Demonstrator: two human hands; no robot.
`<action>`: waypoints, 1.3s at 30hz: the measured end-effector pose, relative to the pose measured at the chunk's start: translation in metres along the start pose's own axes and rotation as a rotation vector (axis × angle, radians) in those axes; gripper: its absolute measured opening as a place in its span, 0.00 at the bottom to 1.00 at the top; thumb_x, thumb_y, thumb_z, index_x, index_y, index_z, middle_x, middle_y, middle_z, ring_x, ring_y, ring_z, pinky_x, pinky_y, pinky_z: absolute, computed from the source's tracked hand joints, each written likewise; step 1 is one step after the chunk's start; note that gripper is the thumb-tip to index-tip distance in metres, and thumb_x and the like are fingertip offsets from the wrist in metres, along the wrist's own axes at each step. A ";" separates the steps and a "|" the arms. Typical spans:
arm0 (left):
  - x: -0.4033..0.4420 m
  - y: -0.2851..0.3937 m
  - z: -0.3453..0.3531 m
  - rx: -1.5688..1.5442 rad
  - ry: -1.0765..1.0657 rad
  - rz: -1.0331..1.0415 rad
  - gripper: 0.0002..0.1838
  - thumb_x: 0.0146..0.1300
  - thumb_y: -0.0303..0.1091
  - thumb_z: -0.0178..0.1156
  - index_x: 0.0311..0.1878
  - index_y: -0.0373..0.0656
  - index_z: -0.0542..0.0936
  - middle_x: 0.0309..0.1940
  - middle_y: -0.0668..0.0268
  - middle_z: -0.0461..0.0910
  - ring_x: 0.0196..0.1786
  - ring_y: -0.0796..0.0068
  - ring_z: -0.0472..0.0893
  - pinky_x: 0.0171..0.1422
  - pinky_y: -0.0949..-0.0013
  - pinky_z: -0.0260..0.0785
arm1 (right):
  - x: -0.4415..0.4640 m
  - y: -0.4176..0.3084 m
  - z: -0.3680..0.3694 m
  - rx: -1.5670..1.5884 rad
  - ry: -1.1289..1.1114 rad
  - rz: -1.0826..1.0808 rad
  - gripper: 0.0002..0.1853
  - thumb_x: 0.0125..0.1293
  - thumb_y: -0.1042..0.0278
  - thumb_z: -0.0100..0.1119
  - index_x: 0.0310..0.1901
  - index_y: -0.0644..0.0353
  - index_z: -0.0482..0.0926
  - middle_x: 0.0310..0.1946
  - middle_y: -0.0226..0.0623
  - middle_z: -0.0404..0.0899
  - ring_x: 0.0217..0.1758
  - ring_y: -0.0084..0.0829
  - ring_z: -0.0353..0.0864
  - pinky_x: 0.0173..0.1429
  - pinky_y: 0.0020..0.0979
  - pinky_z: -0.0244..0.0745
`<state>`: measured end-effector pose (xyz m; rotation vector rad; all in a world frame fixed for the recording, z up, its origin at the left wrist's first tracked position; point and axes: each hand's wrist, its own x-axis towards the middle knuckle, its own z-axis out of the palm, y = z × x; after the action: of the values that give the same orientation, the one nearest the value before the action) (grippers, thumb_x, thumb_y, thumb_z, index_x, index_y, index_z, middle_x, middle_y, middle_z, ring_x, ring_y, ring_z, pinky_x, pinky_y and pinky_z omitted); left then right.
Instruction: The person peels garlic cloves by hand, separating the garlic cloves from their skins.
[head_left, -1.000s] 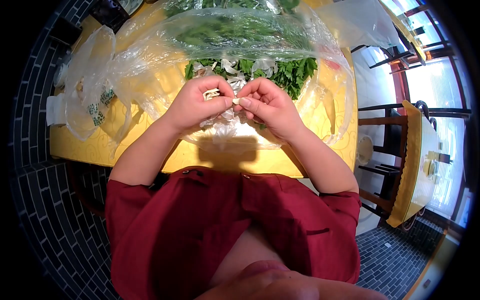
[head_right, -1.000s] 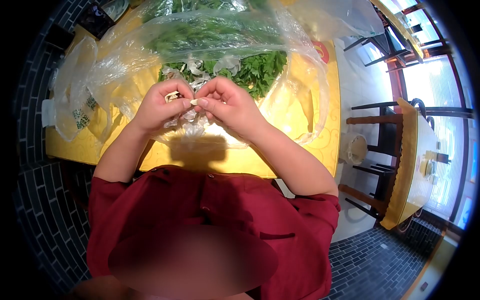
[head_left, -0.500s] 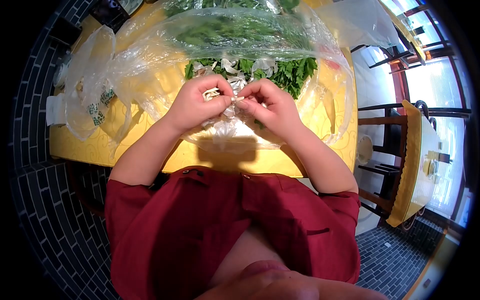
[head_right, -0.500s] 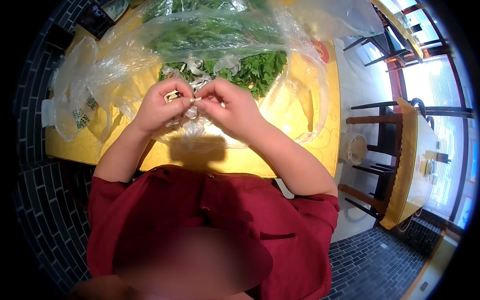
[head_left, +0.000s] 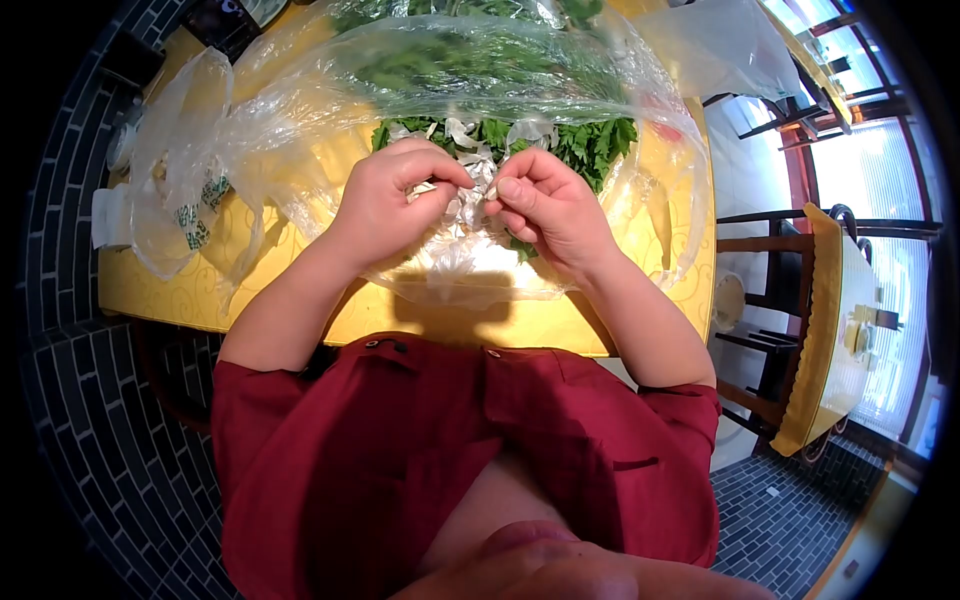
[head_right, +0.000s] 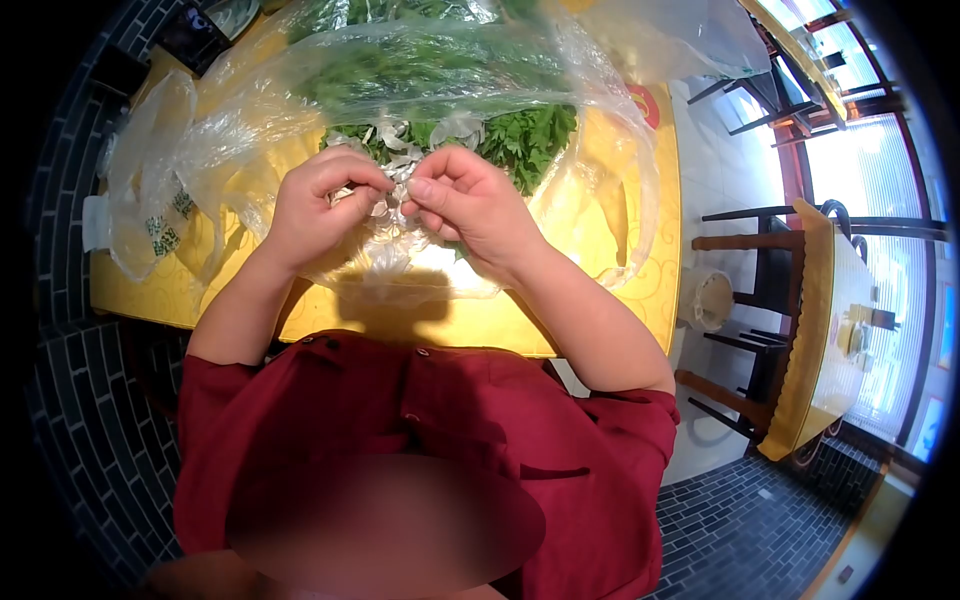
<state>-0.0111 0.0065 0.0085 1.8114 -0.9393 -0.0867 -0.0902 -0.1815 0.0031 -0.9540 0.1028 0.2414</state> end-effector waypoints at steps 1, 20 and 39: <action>0.000 -0.003 0.000 -0.007 0.000 0.039 0.06 0.49 0.26 0.65 0.33 0.40 0.82 0.30 0.63 0.80 0.34 0.69 0.79 0.39 0.69 0.71 | 0.000 0.000 0.000 0.005 -0.005 0.007 0.05 0.66 0.70 0.56 0.39 0.61 0.72 0.29 0.34 0.78 0.24 0.13 0.69 0.25 0.14 0.61; -0.006 0.005 0.010 0.105 0.036 0.125 0.05 0.47 0.22 0.63 0.30 0.39 0.80 0.28 0.61 0.80 0.32 0.68 0.79 0.37 0.70 0.71 | -0.001 0.007 0.006 -0.219 0.074 -0.037 0.08 0.64 0.69 0.60 0.33 0.61 0.71 0.25 0.32 0.77 0.23 0.14 0.70 0.26 0.16 0.64; -0.006 0.003 0.011 0.163 0.125 0.147 0.05 0.45 0.23 0.62 0.26 0.40 0.76 0.25 0.61 0.75 0.29 0.64 0.76 0.33 0.68 0.69 | 0.001 0.011 0.004 -0.097 -0.029 -0.008 0.06 0.65 0.72 0.56 0.38 0.63 0.71 0.32 0.40 0.80 0.23 0.15 0.70 0.25 0.16 0.63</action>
<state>-0.0215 0.0018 0.0037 1.8662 -1.0108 0.1980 -0.0925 -0.1718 -0.0031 -1.0464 0.0607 0.2548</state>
